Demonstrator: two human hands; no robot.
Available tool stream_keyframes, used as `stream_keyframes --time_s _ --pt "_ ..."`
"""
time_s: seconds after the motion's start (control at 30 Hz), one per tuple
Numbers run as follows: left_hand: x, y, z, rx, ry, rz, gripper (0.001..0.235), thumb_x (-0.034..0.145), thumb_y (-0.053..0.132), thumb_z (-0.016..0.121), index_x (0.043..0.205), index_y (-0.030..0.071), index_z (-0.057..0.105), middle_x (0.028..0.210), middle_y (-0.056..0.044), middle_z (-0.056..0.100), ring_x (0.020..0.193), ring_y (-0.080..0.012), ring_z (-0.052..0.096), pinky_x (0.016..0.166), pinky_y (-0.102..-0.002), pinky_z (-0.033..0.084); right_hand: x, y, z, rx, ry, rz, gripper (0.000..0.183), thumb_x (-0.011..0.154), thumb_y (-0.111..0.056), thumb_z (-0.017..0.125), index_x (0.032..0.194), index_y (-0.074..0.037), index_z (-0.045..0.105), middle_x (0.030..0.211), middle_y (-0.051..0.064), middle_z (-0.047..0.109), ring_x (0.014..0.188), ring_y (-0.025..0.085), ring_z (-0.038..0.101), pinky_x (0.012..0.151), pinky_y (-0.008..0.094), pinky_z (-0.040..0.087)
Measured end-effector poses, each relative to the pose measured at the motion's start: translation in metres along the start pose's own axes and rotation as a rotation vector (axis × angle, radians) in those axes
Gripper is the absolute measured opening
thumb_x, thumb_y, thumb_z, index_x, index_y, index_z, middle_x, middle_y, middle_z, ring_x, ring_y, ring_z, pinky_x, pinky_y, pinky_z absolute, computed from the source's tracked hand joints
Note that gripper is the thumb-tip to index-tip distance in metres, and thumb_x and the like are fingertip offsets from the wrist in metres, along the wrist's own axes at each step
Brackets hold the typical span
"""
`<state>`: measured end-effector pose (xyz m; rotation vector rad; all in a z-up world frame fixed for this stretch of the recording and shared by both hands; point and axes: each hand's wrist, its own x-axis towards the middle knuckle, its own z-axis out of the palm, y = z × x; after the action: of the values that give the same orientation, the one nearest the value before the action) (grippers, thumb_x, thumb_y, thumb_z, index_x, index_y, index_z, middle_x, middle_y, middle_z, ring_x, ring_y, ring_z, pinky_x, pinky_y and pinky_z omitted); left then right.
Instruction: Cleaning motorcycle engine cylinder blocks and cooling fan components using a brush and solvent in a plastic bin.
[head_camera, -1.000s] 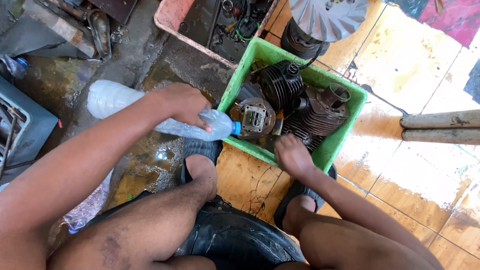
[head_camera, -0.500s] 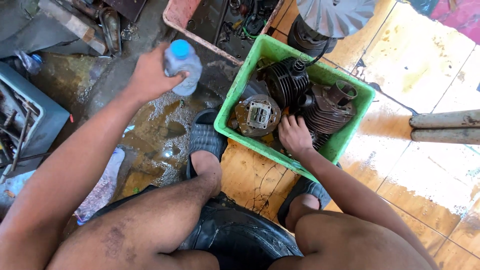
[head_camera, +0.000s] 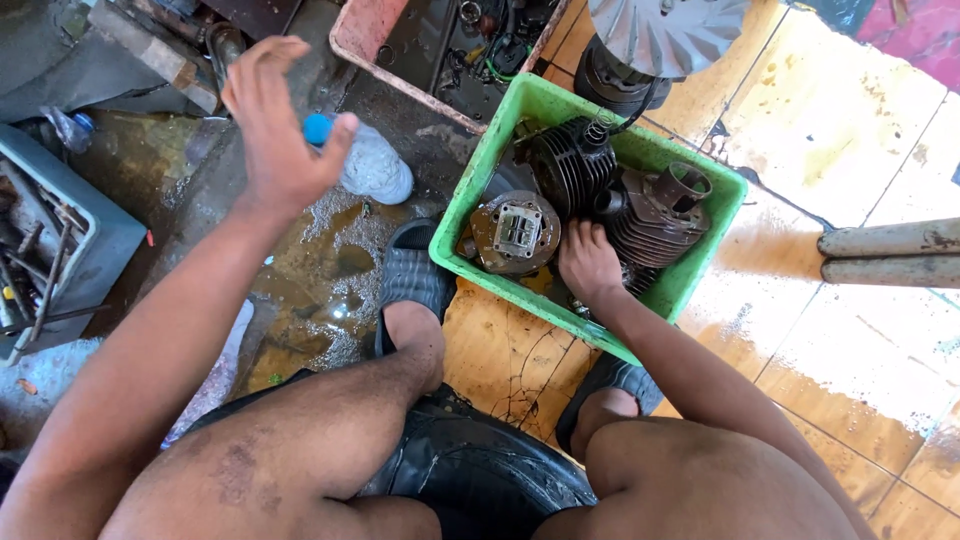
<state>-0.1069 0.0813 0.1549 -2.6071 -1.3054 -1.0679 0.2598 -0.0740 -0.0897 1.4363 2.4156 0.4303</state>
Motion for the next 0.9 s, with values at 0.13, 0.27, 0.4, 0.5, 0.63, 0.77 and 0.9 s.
stream_keyframes --time_s 0.13,0.27,0.4,0.5,0.63,0.77,0.9 --pt "-0.003 0.057 0.025 -0.26 -0.13 0.105 0.046 0.103 0.047 0.053 0.112 0.002 0.053 0.112 -0.016 0.053 0.115 -0.0314 0.049 0.109 -0.048 0.029 0.01 -0.002 0.007 0.07 -0.198 -0.057 0.039 0.092 -0.023 0.052 0.118 0.0 0.069 0.133 0.021 0.059 0.108 0.031 0.047 0.092 0.041 0.034" --pt "-0.021 0.115 0.072 -0.142 -0.833 0.211 0.048 0.099 0.037 0.062 0.139 0.011 0.059 0.15 -0.015 0.046 0.139 -0.0379 0.043 0.108 -0.059 0.039 0.017 -0.003 0.024 0.1 -0.337 -0.019 0.032 0.098 -0.02 0.044 0.118 -0.013 0.068 0.134 0.009 0.055 0.123 0.033 0.042 0.099 0.05 0.028" --pt "-0.068 0.123 0.119 -0.077 -1.017 0.258 0.058 0.097 0.035 0.068 0.146 0.009 0.052 0.157 -0.016 0.039 0.138 -0.0381 0.046 0.107 -0.054 0.045 0.019 -0.001 0.028 0.136 -0.271 -0.07 0.033 0.095 -0.019 0.046 0.11 -0.012 0.074 0.122 0.009 0.062 0.118 0.034 0.048 0.094 0.051 0.031" --pt "-0.069 0.12 0.122 -0.115 -1.016 0.253 0.057 0.096 0.025 0.069 0.147 0.008 0.051 0.156 -0.018 0.04 0.136 -0.0404 0.05 0.108 -0.055 0.046 0.008 0.007 0.019 0.179 -0.188 -0.129 0.03 0.092 -0.014 0.049 0.101 -0.01 0.078 0.109 0.011 0.071 0.116 0.038 0.054 0.096 0.055 0.034" --pt "-0.057 0.119 0.101 -0.216 -1.047 0.203 0.056 0.097 0.021 0.066 0.149 0.009 0.049 0.161 -0.014 0.032 0.137 -0.0422 0.046 0.104 -0.057 0.049 0.002 0.031 0.002 0.149 -0.13 -0.244 0.019 0.091 -0.024 0.062 0.105 -0.023 0.075 0.107 -0.003 0.066 0.104 0.028 0.055 0.088 0.046 0.039" --pt "-0.06 0.118 0.1 -0.345 -1.016 0.078 0.058 0.098 0.022 0.065 0.151 0.008 0.046 0.162 -0.013 0.033 0.141 -0.0425 0.041 0.103 -0.061 0.05 -0.009 0.057 -0.052 0.703 0.067 -0.182 0.017 0.091 -0.035 0.068 0.104 -0.022 0.068 0.1 0.001 0.066 0.092 0.031 0.06 0.083 0.046 0.044" --pt "-0.065 0.116 0.114 -0.301 -0.899 0.031 0.054 0.099 0.023 0.064 0.149 0.009 0.048 0.153 -0.009 0.046 0.144 -0.0359 0.037 0.106 -0.059 0.047 -0.02 0.076 -0.13 1.451 0.184 0.238 0.024 0.096 -0.027 0.071 0.118 -0.019 0.071 0.074 0.003 0.076 0.068 0.021 0.074 0.071 0.033 0.055"
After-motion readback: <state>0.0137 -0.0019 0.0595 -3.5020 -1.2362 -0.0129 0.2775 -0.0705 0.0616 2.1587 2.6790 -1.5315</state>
